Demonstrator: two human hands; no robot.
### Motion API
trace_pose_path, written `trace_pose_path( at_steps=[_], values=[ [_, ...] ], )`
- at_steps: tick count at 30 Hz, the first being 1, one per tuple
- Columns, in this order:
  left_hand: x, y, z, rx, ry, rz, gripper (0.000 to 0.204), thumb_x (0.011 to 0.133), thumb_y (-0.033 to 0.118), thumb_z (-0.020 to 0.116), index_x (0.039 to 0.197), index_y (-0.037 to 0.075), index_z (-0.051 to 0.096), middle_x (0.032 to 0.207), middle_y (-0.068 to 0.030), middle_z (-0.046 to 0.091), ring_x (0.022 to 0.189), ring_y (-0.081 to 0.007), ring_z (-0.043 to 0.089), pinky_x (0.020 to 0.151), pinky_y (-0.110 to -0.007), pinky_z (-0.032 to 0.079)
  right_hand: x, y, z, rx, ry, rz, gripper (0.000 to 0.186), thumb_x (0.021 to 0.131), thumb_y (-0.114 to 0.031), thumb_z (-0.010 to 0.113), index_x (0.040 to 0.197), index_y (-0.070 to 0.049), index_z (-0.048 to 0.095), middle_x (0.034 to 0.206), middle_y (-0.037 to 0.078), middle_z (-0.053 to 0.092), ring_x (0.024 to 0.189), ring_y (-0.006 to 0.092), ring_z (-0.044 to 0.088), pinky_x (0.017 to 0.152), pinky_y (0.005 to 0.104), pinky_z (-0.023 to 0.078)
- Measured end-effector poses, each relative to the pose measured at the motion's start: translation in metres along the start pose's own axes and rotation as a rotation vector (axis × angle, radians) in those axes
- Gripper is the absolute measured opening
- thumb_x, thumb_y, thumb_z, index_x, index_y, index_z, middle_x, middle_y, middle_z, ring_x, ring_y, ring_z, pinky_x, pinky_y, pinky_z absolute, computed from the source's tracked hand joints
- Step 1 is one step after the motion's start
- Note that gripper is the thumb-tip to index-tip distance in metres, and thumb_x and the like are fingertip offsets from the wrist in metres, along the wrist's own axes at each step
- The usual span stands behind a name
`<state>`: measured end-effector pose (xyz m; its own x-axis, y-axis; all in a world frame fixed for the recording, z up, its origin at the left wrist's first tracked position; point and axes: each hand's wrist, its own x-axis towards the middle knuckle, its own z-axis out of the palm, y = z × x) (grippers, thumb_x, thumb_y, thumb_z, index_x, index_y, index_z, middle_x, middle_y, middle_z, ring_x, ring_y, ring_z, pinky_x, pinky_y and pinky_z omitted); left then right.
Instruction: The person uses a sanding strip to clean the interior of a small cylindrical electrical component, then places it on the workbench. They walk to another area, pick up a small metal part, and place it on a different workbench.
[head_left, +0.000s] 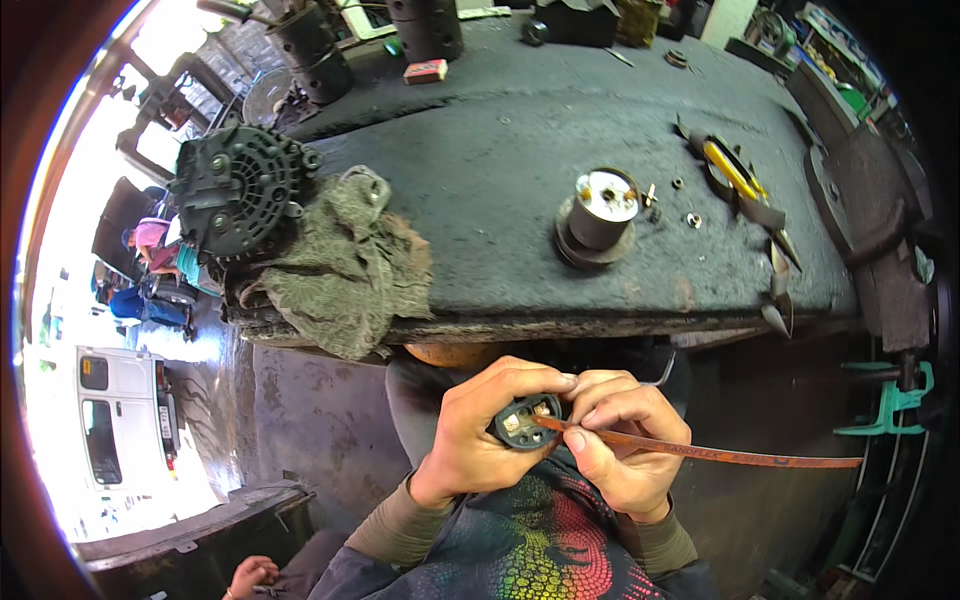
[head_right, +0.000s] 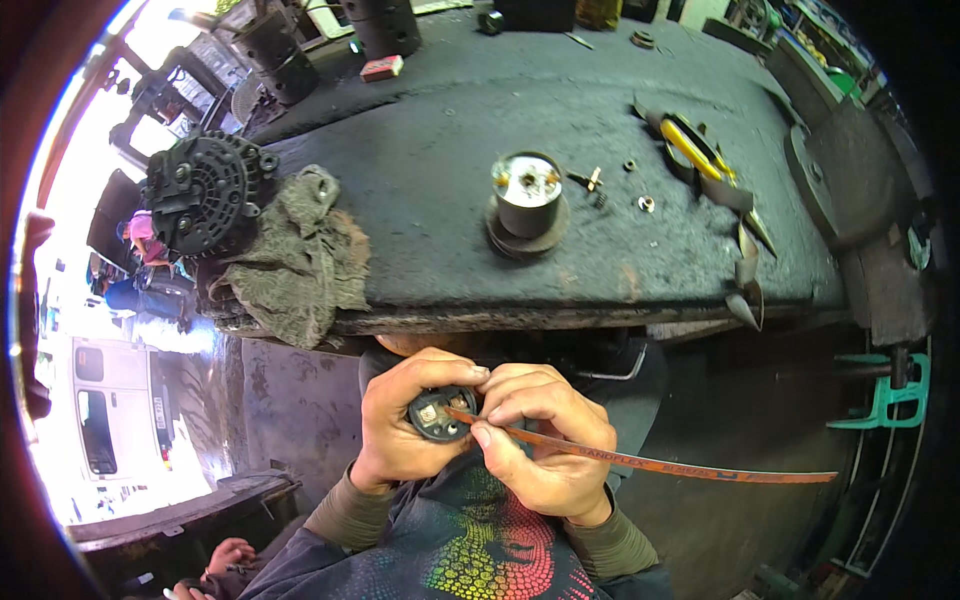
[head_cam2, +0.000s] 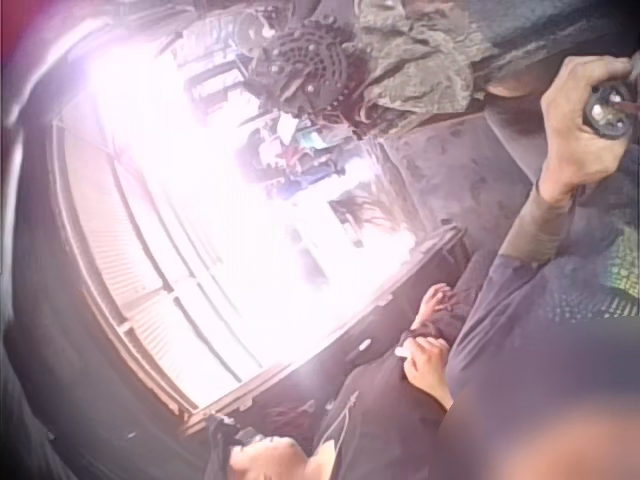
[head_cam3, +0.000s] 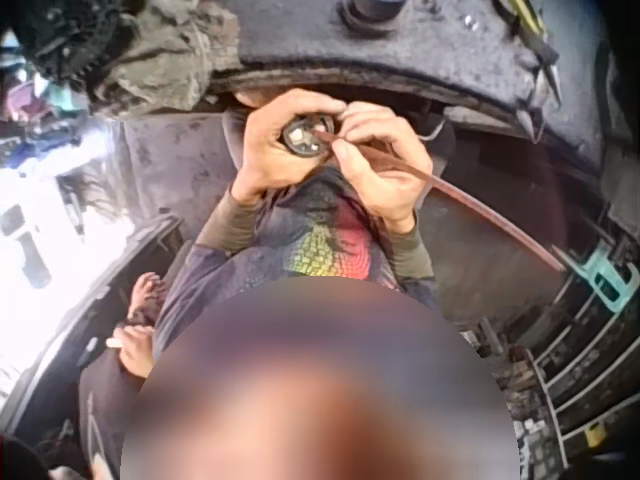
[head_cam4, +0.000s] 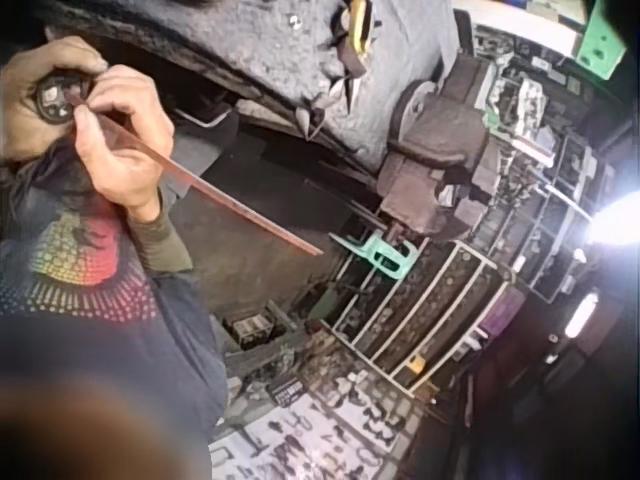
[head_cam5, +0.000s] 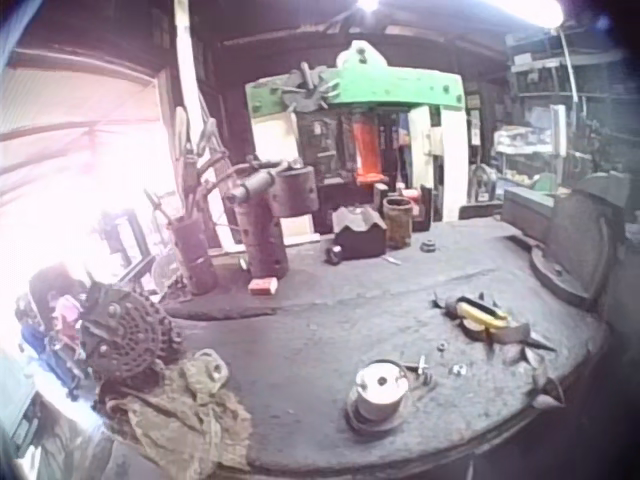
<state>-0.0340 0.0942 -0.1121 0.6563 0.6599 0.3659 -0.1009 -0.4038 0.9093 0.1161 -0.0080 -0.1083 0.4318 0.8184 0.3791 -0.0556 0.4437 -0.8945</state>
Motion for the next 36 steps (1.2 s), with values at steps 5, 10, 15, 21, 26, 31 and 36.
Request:
trace_pose_path(
  at_steps=[5, 10, 15, 21, 26, 31, 36],
  values=[
    [-0.001, 0.003, 0.023, 0.016, 0.019, -0.010, 0.056, 0.069, -0.006, 0.085, 0.122, 0.004, 0.071, 0.113, -0.0137, 0.071, 0.103, -0.0278, 0.070, 0.089, -0.037, 0.057, -0.010, -0.001, -0.015, -0.049, 0.014, 0.010, 0.020, 0.080, 0.007, 0.081, 0.095, 0.001, 0.069, 0.094, 0.015, 0.074, 0.097, 0.0283, 0.072, 0.090, 0.0407, 0.058],
    [-0.006, 0.005, 0.023, 0.132, -0.043, 0.083, 0.061, 0.070, -0.006, 0.082, 0.129, 0.002, 0.067, 0.111, -0.0139, 0.069, 0.098, -0.0264, 0.071, 0.086, -0.035, 0.057, -0.014, -0.006, -0.016, -0.126, 0.000, 0.013, 0.019, 0.078, 0.006, 0.082, 0.092, 0.000, 0.070, 0.092, 0.013, 0.075, 0.094, 0.0273, 0.072, 0.088, 0.0397, 0.058],
    [-0.016, 0.007, 0.028, 0.156, 0.051, 0.021, 0.070, 0.069, -0.007, 0.078, 0.138, 0.001, 0.065, 0.099, -0.0096, 0.066, 0.086, -0.0204, 0.066, 0.077, -0.032, 0.054, -0.016, -0.008, -0.012, -0.290, -0.112, -0.058, 0.018, 0.075, 0.004, 0.083, 0.088, -0.001, 0.072, 0.089, 0.011, 0.076, 0.092, 0.0277, 0.073, 0.085, 0.0383, 0.057],
    [-0.027, 0.011, 0.030, 0.173, 0.062, 0.009, 0.071, 0.071, -0.009, 0.076, 0.141, 0.000, 0.064, 0.096, -0.0082, 0.064, 0.083, -0.0182, 0.063, 0.075, -0.030, 0.052, -0.017, -0.009, -0.006, -0.214, -0.005, 0.043, 0.016, 0.075, 0.004, 0.083, 0.086, -0.001, 0.072, 0.087, 0.011, 0.076, 0.090, 0.0276, 0.073, 0.082, 0.0388, 0.057],
    [-0.036, 0.010, 0.030, 0.152, 0.091, -0.003, 0.071, 0.070, -0.007, 0.074, 0.140, 0.000, 0.065, 0.097, -0.0092, 0.064, 0.086, -0.0184, 0.064, 0.079, -0.031, 0.053, -0.022, -0.012, -0.004, -0.329, -0.149, -0.085, 0.017, 0.072, 0.002, 0.084, 0.084, -0.003, 0.073, 0.086, 0.008, 0.077, 0.089, 0.0272, 0.072, 0.084, 0.0383, 0.055],
    [-0.043, 0.008, 0.034, 0.156, 0.110, -0.043, 0.068, 0.071, -0.009, 0.073, 0.138, 0.000, 0.066, 0.099, -0.0096, 0.064, 0.087, -0.0184, 0.064, 0.080, -0.031, 0.053, -0.031, -0.004, 0.000, -0.261, -0.047, -0.014, 0.015, 0.075, 0.003, 0.083, 0.085, -0.001, 0.073, 0.086, 0.010, 0.076, 0.089, 0.0264, 0.071, 0.081, 0.0379, 0.057],
    [-0.047, 0.013, 0.040, 0.145, 0.153, -0.008, 0.067, 0.072, -0.009, 0.074, 0.138, 0.000, 0.066, 0.101, -0.0097, 0.064, 0.090, -0.0183, 0.064, 0.081, -0.030, 0.053, -0.042, -0.003, 0.004, -0.097, 0.034, 0.066, 0.016, 0.076, 0.005, 0.084, 0.087, 0.000, 0.073, 0.089, 0.011, 0.077, 0.097, 0.0276, 0.072, 0.087, 0.0400, 0.058]
  ],
)
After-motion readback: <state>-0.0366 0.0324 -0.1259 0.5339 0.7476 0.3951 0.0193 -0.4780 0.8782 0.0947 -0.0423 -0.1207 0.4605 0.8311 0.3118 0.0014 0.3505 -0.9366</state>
